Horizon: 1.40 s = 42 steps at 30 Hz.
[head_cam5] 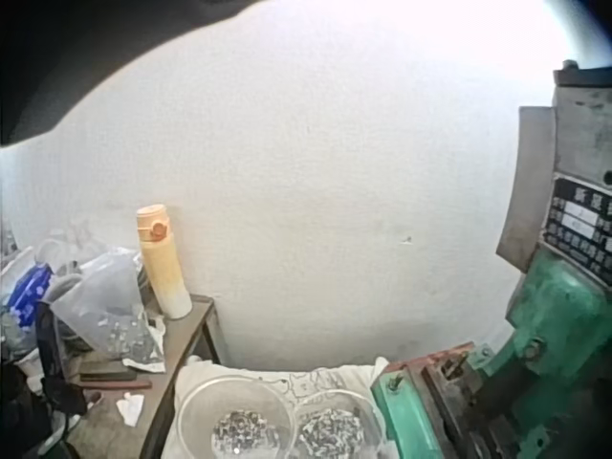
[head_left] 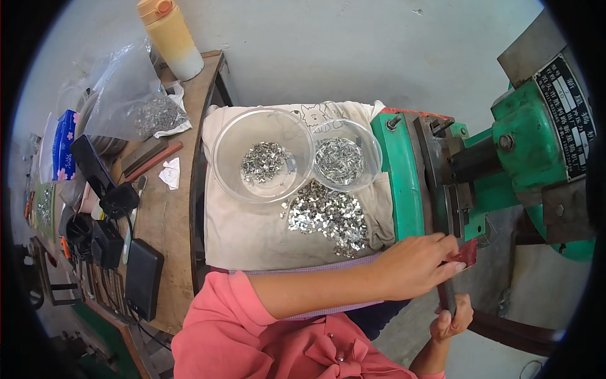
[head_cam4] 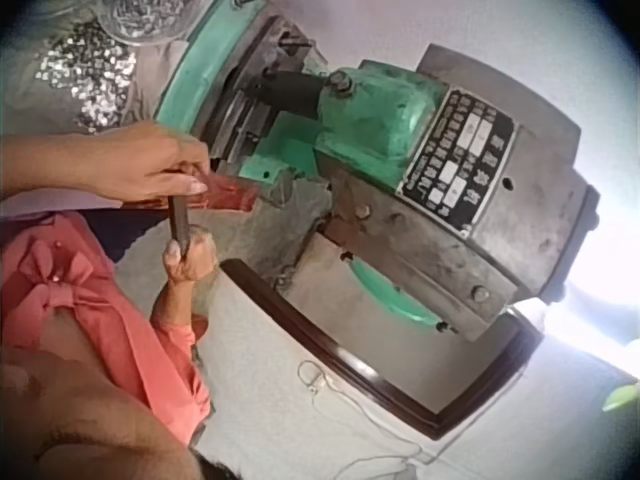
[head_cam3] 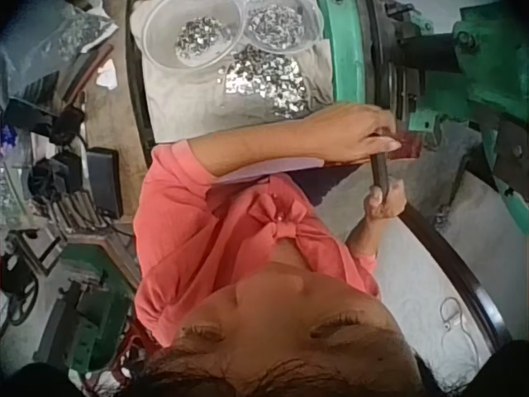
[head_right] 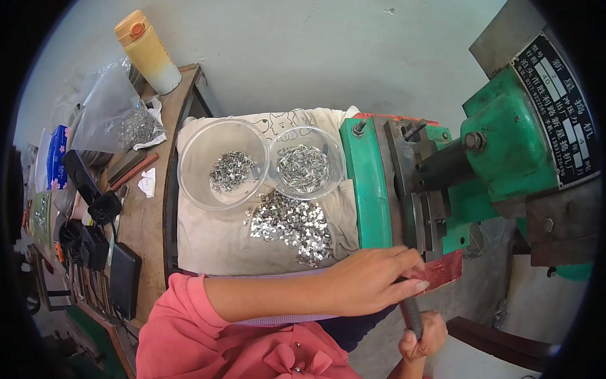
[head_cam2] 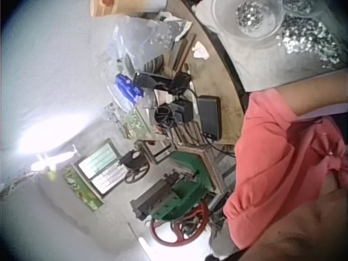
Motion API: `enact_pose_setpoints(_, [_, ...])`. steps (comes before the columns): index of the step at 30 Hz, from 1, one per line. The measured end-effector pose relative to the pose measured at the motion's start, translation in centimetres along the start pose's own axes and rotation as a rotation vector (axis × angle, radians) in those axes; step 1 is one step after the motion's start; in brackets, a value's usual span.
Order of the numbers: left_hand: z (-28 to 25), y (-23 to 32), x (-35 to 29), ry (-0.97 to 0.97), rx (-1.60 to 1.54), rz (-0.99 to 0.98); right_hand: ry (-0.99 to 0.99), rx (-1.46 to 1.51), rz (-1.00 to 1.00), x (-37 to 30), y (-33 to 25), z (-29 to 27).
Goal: The person picks small silver metal pieces from a pile and places them into a long, narrow metal tray. They then insert the tray into a green industrial machine, operate the lever to process the contents, and remove the tray. The person repeats this process of filling the tray and running the machine.
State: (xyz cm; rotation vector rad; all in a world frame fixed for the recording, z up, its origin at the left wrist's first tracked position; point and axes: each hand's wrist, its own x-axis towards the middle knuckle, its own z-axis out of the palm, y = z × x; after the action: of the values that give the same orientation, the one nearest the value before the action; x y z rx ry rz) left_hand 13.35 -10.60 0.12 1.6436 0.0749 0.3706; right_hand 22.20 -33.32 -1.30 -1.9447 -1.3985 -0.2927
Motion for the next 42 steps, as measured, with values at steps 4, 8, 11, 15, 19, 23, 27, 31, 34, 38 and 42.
enact_pose_setpoints(4, [-3.7,0.4,-1.0,-0.257,0.029,-0.121,-0.079,0.043,-0.153,2.2,-0.1,2.1])
enact_pose_setpoints(8, [-7.6,1.5,-2.1,-0.175,0.095,-0.149,-0.162,0.229,-0.092,5.7,-0.9,5.1])
enact_pose_setpoints(11, [-11.3,3.9,-3.6,-0.043,0.162,-0.178,-0.166,0.493,0.012,8.9,-2.3,7.9])
enact_pose_setpoints(15, [-15.3,6.6,-4.7,0.113,0.103,-0.192,-0.222,0.802,0.176,14.2,-6.2,9.8])
enact_pose_setpoints(19, [-18.6,6.5,-5.5,0.239,0.013,-0.151,-0.259,1.195,0.35,19.2,-9.1,12.7])
enact_pose_setpoints(23, [-20.5,5.8,-6.7,0.377,0.137,-0.14,-0.316,1.197,0.31,21.5,-10.5,15.4])
enact_pose_setpoints(27, [-21.3,5.0,-7.3,0.49,0.357,-0.127,-0.281,1.12,0.26,21.4,-10.4,16.9])
enact_pose_setpoints(31, [-21.4,4.1,-7.7,0.629,0.423,-0.102,-0.278,1.116,0.334,20.8,-10.0,16.7])
enact_pose_setpoints(34, [-21.2,4.4,-8.3,0.662,0.409,-0.124,-0.233,1.149,0.356,19.3,-9.5,15.4])
enact_pose_setpoints(38, [-19.2,5.0,-10.3,0.528,0.144,-0.211,-0.236,1.186,0.435,15.6,-8.2,13.0])
enact_pose_setpoints(42, [-15.2,4.3,-13.1,0.339,-0.268,-0.473,-0.193,1.16,0.604,9.0,-5.9,10.4])
